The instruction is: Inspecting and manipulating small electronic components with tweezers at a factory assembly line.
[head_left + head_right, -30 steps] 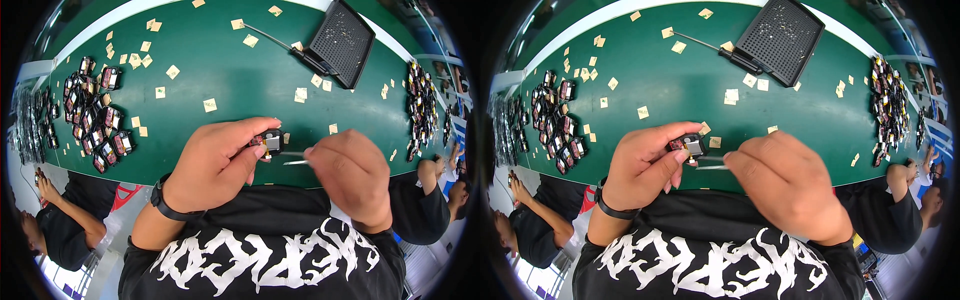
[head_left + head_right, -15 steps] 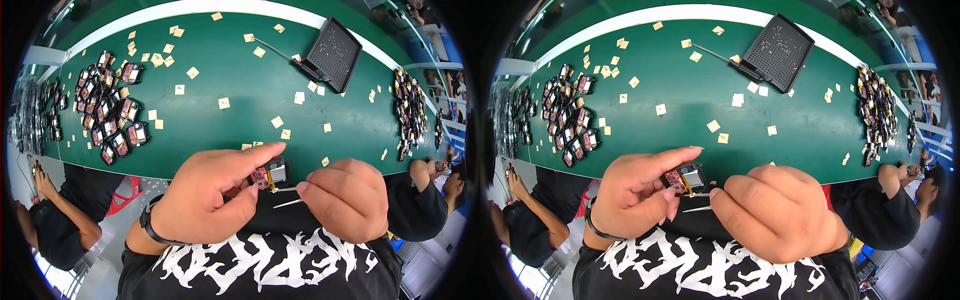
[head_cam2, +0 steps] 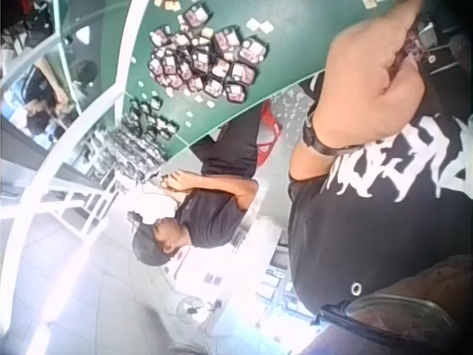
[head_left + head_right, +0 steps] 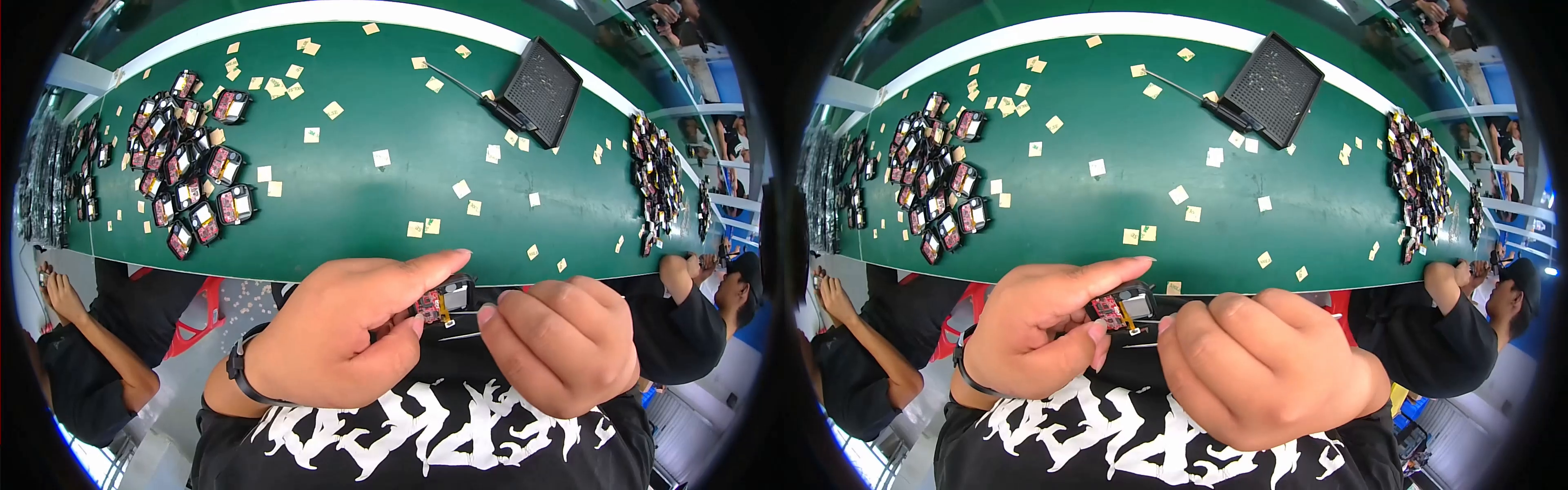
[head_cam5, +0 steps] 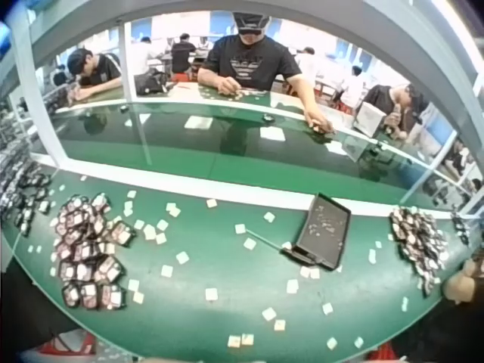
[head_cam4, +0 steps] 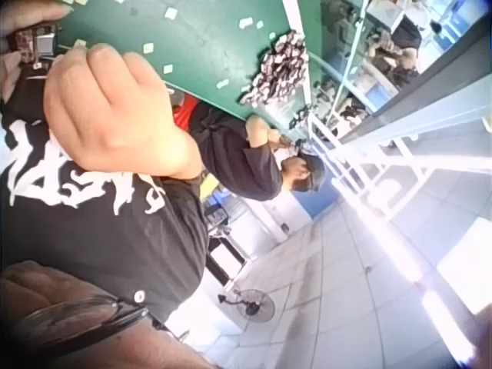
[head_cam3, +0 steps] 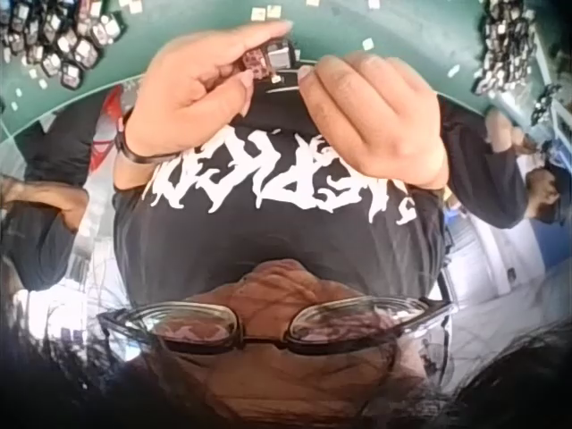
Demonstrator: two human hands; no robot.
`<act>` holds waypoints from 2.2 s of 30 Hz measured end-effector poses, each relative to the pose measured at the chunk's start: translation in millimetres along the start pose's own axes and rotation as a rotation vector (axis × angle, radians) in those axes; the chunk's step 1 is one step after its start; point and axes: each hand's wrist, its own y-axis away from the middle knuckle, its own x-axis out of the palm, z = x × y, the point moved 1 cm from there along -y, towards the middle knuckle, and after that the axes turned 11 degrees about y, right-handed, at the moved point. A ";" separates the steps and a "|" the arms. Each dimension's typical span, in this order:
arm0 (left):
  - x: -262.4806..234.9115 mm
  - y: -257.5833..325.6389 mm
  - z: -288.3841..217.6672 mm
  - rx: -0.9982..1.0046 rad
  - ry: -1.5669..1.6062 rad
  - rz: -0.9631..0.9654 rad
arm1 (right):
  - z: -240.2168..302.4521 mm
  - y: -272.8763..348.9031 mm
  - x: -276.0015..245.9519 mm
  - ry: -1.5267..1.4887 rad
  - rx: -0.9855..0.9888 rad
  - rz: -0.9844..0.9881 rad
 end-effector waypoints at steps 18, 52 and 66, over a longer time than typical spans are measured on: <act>-7.4 7.6 7.4 0.211 -0.016 0.021 | 5.2 -6.0 8.3 -0.215 -0.033 0.018; -5.6 6.0 3.3 0.203 -0.144 0.011 | 5.2 -5.1 7.3 -0.145 -0.113 0.042; -7.6 12.1 14.1 0.192 -0.284 -0.188 | 6.8 -1.8 6.7 -0.021 0.065 0.089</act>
